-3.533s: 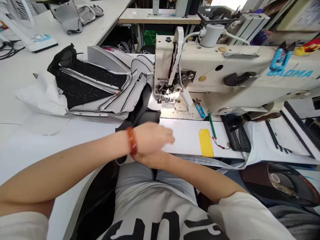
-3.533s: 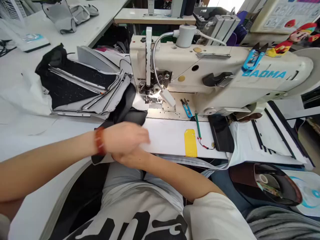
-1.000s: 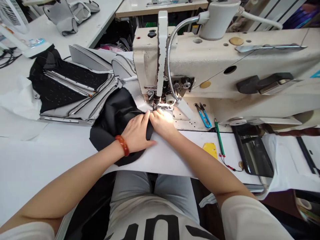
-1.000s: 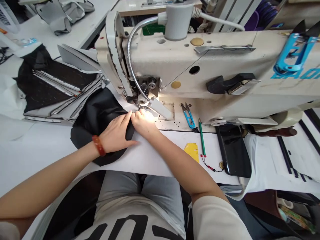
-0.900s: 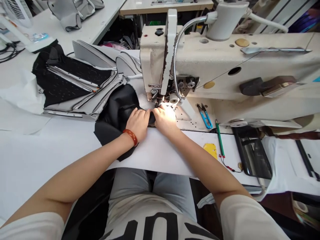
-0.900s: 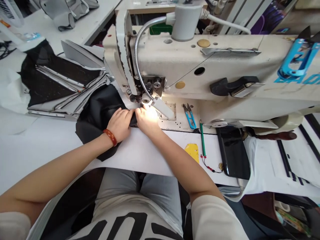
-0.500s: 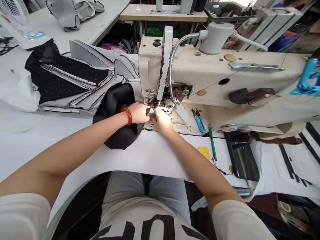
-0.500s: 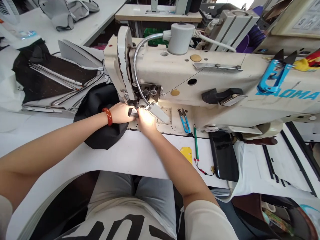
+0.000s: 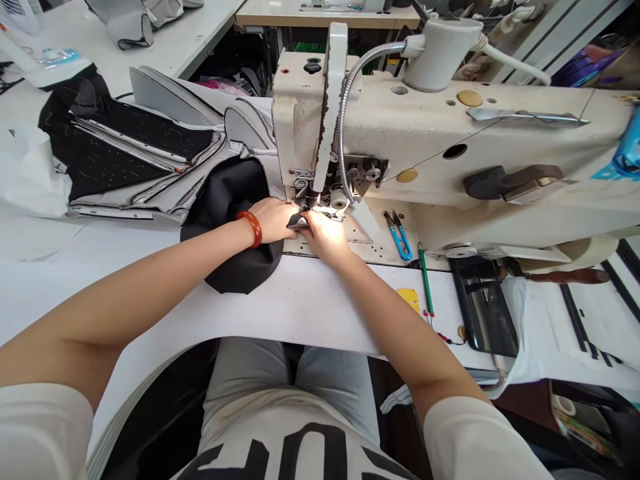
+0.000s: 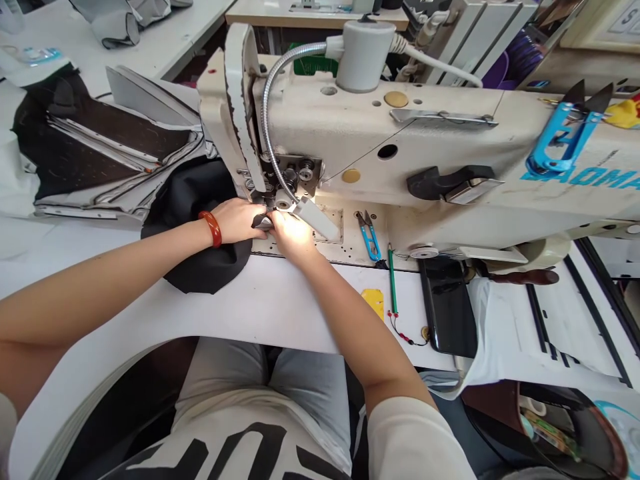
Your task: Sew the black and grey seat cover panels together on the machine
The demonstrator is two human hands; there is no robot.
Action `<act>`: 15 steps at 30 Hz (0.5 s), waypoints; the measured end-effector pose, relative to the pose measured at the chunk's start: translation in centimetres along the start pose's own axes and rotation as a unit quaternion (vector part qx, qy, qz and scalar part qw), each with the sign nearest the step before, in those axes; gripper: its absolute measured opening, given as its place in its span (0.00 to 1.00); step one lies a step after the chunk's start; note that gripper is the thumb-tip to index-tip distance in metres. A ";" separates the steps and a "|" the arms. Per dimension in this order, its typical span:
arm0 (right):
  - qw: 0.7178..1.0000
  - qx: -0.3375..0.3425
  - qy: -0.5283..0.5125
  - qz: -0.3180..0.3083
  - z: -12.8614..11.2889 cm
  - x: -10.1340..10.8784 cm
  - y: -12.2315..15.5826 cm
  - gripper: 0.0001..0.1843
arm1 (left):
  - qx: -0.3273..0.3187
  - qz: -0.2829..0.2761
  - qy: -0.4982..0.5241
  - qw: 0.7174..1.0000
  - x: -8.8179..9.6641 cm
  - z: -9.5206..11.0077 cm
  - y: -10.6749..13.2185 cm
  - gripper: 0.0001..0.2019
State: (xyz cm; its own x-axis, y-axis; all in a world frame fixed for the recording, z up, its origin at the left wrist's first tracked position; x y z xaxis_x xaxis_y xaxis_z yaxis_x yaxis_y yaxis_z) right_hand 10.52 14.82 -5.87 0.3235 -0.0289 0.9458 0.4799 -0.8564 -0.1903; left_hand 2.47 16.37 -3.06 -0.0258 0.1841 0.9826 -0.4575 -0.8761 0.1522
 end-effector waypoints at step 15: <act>0.997 -0.043 0.041 -0.040 -0.3 -0.5 0.0 0.19 | -0.004 0.064 0.014 0.998 0.0 0.2 0.3 0.13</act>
State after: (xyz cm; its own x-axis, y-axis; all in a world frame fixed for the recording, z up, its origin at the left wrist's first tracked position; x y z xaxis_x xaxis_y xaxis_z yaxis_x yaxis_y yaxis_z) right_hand 10.11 14.70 -6.22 0.2176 0.0031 0.9760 0.4293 -0.8984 -0.0928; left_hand 2.53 15.98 -3.03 -0.1095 0.0835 0.9905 -0.4557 -0.8898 0.0246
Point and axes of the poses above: each hand's wrist, its own y-axis away from the middle knuckle, its own x-axis out of the back of the hand, z = x × y, the point moved 9 cm from there along -y, towards the middle knuckle, and after that the axes turned 9 degrees about y, right-handed, at the moved point
